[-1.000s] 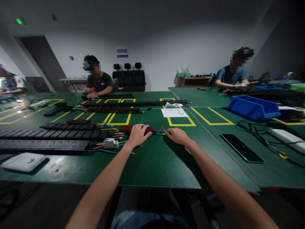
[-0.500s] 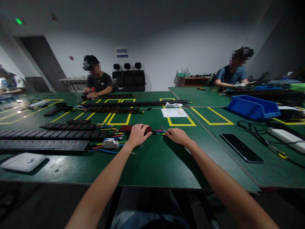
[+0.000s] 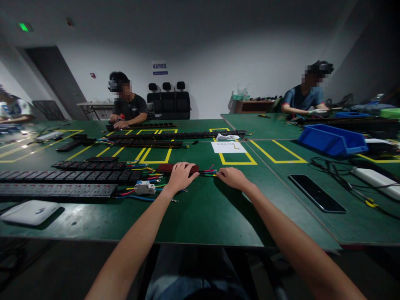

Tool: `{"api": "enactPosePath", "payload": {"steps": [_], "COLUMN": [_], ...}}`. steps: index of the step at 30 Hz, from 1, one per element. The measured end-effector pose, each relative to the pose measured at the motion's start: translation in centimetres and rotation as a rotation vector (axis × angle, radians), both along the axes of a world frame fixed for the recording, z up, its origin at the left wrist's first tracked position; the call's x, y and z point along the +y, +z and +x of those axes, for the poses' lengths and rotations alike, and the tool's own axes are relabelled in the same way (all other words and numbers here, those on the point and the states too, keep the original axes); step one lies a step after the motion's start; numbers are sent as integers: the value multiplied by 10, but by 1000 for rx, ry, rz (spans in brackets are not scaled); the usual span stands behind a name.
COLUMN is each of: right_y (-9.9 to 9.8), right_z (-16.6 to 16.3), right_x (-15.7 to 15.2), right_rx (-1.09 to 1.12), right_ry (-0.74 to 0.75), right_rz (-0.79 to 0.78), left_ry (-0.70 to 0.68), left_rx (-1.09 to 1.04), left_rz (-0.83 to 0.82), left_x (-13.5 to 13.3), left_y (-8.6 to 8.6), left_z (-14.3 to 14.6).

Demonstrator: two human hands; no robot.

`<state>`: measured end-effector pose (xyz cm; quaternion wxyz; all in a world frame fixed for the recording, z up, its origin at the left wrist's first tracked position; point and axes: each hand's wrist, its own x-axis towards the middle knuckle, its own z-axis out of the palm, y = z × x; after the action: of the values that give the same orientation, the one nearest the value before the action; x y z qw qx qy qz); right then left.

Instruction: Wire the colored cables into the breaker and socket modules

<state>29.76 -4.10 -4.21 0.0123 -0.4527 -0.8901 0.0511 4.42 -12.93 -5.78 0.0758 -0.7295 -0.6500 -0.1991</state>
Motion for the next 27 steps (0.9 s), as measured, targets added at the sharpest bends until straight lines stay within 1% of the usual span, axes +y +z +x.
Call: {"api": "enactPosePath", "payload": {"steps": [16,21,27], "right_y": [-5,-5,-3], "right_z": [1,1,1], "right_x": [3,3,2], "right_rx": [11,21,9], "right_ry": [12,20,9], "right_rz": [25,33,7], "left_ry": [1,-5,1], "left_rx": [5,1,2], "left_rz": [16,8,-2], "left_x": [0,0,0], "left_y": [-1,-1,-1], "left_z": [0,-1,-1]}}
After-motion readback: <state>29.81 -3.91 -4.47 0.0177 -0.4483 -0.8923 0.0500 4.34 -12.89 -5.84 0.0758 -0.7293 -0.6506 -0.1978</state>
